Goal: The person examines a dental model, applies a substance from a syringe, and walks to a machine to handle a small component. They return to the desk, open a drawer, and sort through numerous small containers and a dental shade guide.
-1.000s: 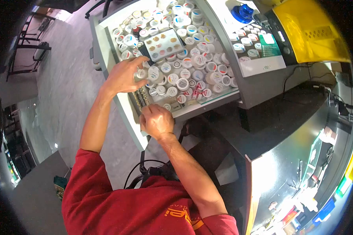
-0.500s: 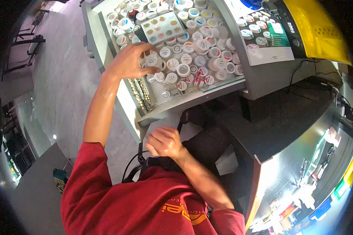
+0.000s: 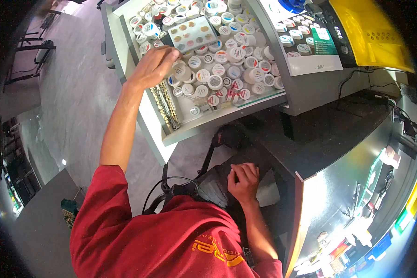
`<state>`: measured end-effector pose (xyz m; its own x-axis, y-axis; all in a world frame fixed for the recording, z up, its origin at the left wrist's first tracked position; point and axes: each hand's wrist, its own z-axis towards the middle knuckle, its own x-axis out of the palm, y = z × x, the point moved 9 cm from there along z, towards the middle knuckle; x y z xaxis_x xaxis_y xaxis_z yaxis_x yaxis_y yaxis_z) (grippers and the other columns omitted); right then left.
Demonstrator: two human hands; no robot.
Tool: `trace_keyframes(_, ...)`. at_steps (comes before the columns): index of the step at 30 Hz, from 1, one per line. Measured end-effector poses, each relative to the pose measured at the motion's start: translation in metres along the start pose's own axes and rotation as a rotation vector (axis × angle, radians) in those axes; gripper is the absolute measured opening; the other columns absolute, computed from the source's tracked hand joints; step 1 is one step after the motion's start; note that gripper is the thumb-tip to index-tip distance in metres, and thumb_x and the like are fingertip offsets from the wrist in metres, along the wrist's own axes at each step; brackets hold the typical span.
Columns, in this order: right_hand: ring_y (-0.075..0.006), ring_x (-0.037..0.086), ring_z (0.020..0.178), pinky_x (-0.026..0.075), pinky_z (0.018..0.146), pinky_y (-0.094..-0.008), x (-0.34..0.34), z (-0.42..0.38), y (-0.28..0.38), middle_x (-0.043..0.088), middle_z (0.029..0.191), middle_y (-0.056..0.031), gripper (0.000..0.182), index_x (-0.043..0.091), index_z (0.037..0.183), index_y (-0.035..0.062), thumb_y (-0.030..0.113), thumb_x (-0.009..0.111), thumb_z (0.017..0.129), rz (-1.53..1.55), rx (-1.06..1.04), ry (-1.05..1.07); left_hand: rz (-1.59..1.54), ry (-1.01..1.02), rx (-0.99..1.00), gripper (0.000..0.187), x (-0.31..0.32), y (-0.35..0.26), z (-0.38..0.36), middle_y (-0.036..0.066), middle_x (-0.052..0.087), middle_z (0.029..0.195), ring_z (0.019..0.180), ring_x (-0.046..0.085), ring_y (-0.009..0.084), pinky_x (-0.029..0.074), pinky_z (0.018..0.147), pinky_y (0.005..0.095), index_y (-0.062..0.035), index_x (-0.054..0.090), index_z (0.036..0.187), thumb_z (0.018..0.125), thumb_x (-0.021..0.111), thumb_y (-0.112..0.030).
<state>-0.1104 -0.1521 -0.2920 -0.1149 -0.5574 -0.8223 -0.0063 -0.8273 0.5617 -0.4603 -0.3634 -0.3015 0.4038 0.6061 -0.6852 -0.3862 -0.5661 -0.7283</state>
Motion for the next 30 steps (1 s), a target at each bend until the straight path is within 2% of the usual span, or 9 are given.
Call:
trace_keyframes(2,-0.027,0.063,0.086,0.046,0.075,-0.0422,0.001,-0.004,0.005,0.067,0.087,-0.0043,0.013,0.072,0.089,0.0095,0.007,0.073,0.077,-0.061,-0.095,-0.047,0.029,-0.052,0.033,0.043,-0.002,0.003,0.001,0.021,0.074,0.102,0.093,0.07,0.0399,0.054,0.083,0.045,-0.0001,0.074,0.104,0.104,0.051,-0.037)
trace_keyframes(4,-0.0263,0.063,0.085,0.045,0.075,-0.0416,0.004,0.0,0.003,0.066,0.087,-0.003,0.013,0.072,0.088,0.0104,0.008,0.073,0.076,-0.072,-0.067,-0.047,0.065,-0.075,0.069,0.038,-0.003,0.007,0.002,0.021,0.074,0.104,0.095,0.069,0.0412,0.054,0.085,0.0453,0.0004,0.073,0.103,0.103,0.05,-0.029)
trace_keyframes(7,-0.0259,0.063,0.084,0.045,0.074,-0.0412,0.006,0.001,0.002,0.066,0.087,-0.0022,0.012,0.072,0.087,0.0112,0.009,0.072,0.075,-0.063,-0.061,-0.055,0.052,-0.072,0.022,0.038,-0.004,0.007,0.0,0.02,0.075,0.103,0.098,0.069,0.0373,0.051,0.089,0.0422,0.0024,0.072,0.107,0.1,0.044,-0.023)
trace_keyframes(10,-0.0263,0.062,0.083,0.044,0.073,-0.0407,0.004,0.002,0.002,0.066,0.085,-0.0026,0.013,0.071,0.085,0.0117,0.007,0.072,0.073,-0.052,-0.058,-0.071,0.016,-0.069,0.016,0.036,-0.006,0.004,0.001,0.02,0.075,0.101,0.093,0.07,0.0363,0.052,0.086,0.0428,0.0021,0.072,0.108,0.096,0.046,-0.02)
trace_keyframes(13,-0.0265,0.062,0.082,0.044,0.072,-0.0404,0.004,0.003,0.002,0.065,0.084,-0.0028,0.013,0.071,0.085,0.0119,0.007,0.071,0.073,-0.06,-0.049,-0.072,0.03,-0.076,0.032,0.03,-0.008,-0.001,0.002,0.02,0.074,0.105,0.098,0.069,0.0409,0.053,0.087,0.0462,0.0006,0.072,0.102,0.095,0.048,-0.017)
trace_keyframes(16,-0.0258,0.062,0.084,0.044,0.072,-0.0412,0.004,0.004,0.001,0.065,0.086,-0.0024,0.011,0.071,0.085,0.0119,0.01,0.072,0.074,-0.075,-0.053,-0.058,0.024,-0.061,0.015,0.03,-0.007,-0.002,0.003,0.02,0.074,0.104,0.096,0.069,0.0409,0.052,0.087,0.0456,0.0009,0.072,0.101,0.095,0.048,-0.017)
trace_keyframes(20,-0.0256,0.062,0.085,0.044,0.072,-0.0417,0.005,0.004,0.002,0.064,0.087,-0.0019,0.01,0.07,0.084,0.0127,0.012,0.072,0.075,-0.088,-0.033,-0.047,0.014,-0.07,0.062,0.032,-0.007,-0.001,0.004,0.021,0.074,0.096,0.09,0.071,0.033,0.052,0.084,0.0413,0.0031,0.071,0.107,0.093,0.049,-0.015)
trace_keyframes(27,-0.0259,0.062,0.085,0.044,0.071,-0.0423,0.007,0.002,-0.001,0.063,0.086,-0.002,0.011,0.069,0.084,0.0129,0.013,0.071,0.074,-0.093,-0.03,-0.069,0.012,-0.053,0.043,0.029,-0.007,-0.008,0.003,0.019,0.072,0.096,0.091,0.069,0.0323,0.051,0.085,0.0409,0.0034,0.07,0.106,0.091,0.052,-0.014)
trace_keyframes(30,-0.0262,0.062,0.083,0.044,0.071,-0.0422,0.006,0.004,-0.001,0.063,0.086,-0.0022,0.011,0.069,0.083,0.0126,0.011,0.071,0.073,-0.077,-0.029,-0.077,0.137,-0.149,0.243,0.023,-0.017,-0.036,0.001,0.017,0.07,0.094,0.092,0.066,0.0326,0.049,0.086,0.0407,0.0022,0.07,0.104,0.088,0.059,-0.01)
